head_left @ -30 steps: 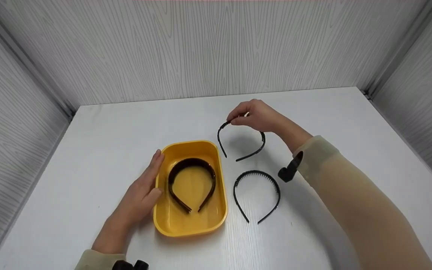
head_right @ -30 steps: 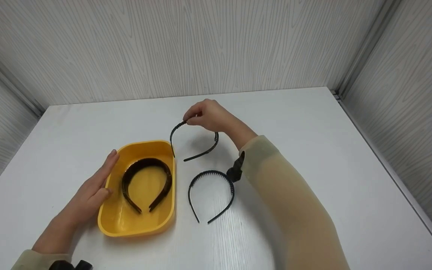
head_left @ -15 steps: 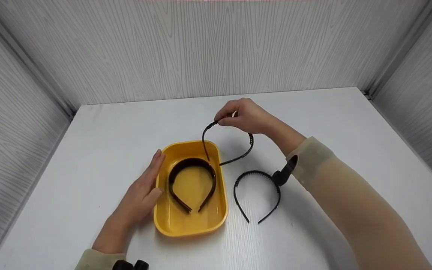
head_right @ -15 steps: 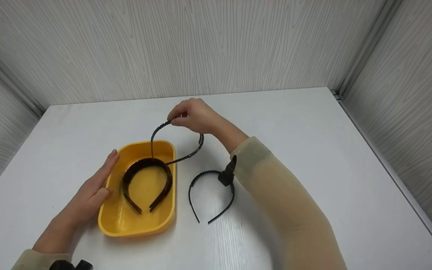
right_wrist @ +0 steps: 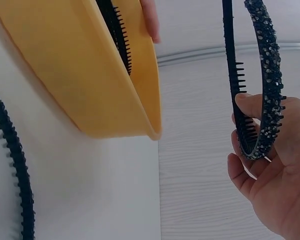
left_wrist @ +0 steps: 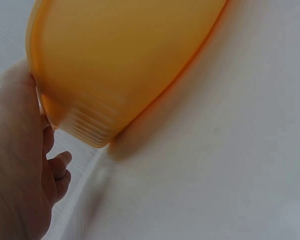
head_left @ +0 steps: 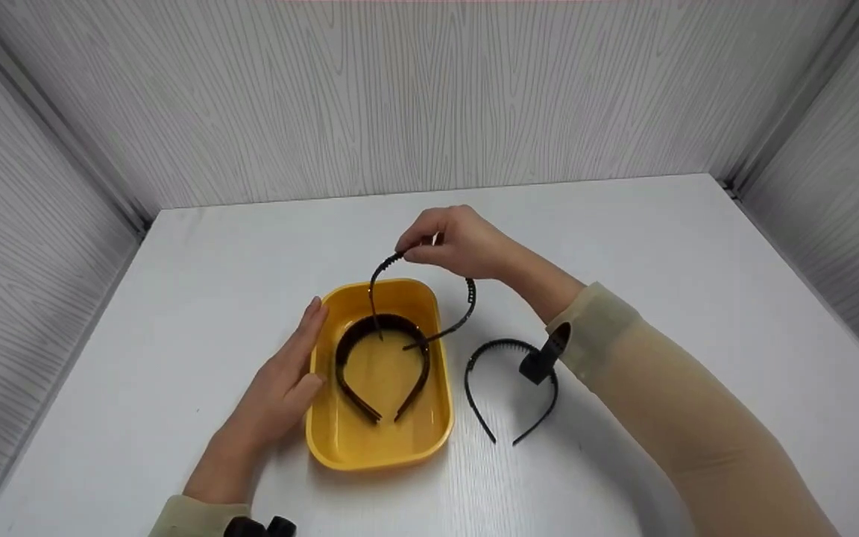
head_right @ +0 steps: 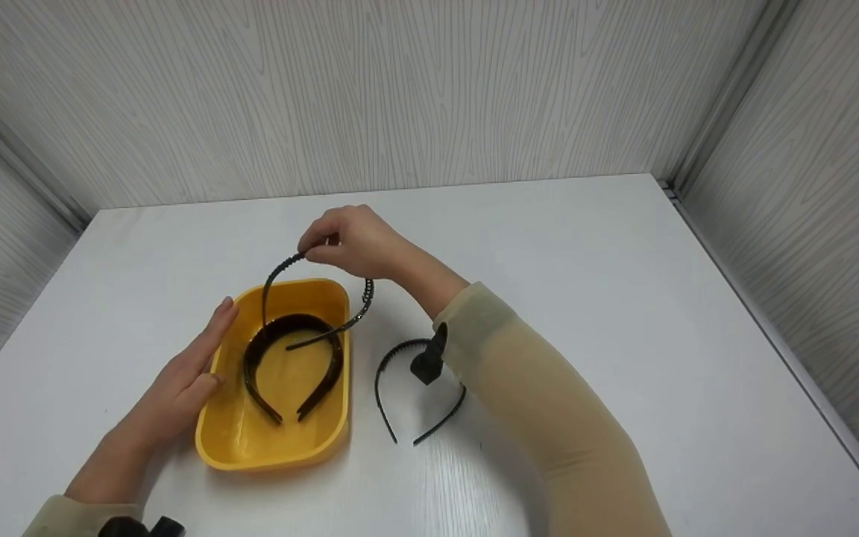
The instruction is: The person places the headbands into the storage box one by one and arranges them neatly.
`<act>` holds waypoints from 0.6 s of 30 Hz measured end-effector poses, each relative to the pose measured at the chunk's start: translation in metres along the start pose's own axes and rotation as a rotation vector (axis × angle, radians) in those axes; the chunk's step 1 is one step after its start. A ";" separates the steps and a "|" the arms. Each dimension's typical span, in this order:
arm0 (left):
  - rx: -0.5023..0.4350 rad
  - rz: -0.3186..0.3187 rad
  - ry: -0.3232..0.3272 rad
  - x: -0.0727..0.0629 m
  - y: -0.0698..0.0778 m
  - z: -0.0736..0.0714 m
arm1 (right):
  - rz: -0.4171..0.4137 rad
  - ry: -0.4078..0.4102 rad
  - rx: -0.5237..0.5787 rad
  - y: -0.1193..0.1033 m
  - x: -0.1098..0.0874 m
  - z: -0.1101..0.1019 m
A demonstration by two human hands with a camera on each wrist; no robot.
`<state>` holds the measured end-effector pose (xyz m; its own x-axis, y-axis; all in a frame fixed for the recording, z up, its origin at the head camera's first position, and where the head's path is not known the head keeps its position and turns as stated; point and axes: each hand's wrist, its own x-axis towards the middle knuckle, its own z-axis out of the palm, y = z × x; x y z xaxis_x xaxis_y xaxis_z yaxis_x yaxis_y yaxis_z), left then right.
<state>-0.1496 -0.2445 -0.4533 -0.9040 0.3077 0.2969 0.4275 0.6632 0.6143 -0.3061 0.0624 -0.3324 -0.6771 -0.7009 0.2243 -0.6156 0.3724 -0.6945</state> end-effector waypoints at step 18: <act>0.009 0.005 -0.004 -0.001 0.002 0.001 | -0.115 -0.057 -0.051 -0.012 0.007 0.037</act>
<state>-0.1479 -0.2432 -0.4530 -0.9020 0.3133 0.2972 0.4317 0.6680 0.6061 -0.2887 0.0304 -0.3480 -0.5775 -0.7737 0.2605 -0.7089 0.3169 -0.6301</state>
